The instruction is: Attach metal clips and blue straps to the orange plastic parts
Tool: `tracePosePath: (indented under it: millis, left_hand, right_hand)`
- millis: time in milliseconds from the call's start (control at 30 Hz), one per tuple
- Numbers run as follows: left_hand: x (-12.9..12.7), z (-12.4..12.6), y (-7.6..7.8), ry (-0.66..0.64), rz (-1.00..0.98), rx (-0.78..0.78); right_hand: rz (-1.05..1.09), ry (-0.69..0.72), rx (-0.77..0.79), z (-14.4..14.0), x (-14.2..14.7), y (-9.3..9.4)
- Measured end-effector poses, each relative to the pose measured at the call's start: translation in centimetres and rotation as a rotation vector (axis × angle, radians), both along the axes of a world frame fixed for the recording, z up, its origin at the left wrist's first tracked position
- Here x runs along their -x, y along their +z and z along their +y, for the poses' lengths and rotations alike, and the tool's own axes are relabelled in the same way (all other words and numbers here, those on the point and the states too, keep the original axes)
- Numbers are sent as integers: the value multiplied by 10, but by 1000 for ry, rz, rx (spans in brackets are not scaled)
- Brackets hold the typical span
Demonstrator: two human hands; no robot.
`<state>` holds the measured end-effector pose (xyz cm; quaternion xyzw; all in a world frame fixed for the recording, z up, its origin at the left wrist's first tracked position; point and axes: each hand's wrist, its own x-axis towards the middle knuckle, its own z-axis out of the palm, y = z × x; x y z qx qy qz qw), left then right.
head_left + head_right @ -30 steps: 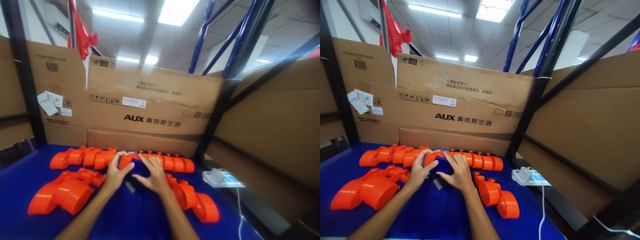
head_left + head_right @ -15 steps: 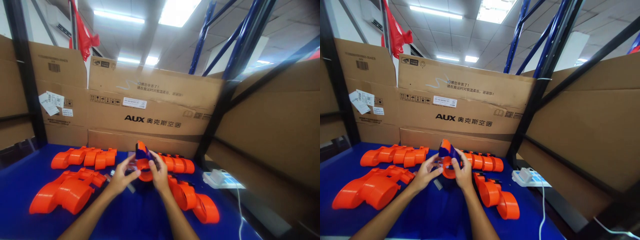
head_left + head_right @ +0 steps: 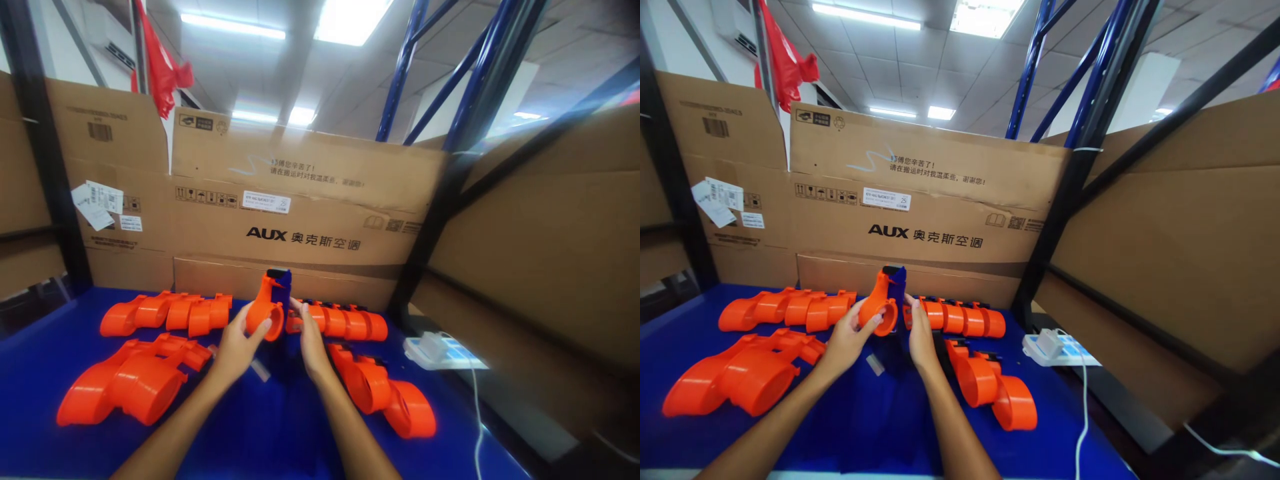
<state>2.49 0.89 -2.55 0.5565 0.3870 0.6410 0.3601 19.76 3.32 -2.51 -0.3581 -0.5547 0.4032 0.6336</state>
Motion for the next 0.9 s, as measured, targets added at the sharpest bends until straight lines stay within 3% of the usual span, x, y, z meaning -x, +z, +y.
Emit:
tracePosePath:
  millis: [167, 367, 633, 900]
  left_hand:
    - [23, 15, -6, 312, 333, 19]
    - [36, 23, -6, 449, 627, 111]
    - [39, 33, -10, 524, 896, 254]
    - [36, 41, -17, 489, 994, 224]
  right_hand:
    - [-22, -121, -18, 4, -7, 5]
    - [-3, -94, -73, -2, -7, 11]
    - [5, -59, -94, -8, -6, 17]
    - [-12, -101, -100, -13, -5, 22]
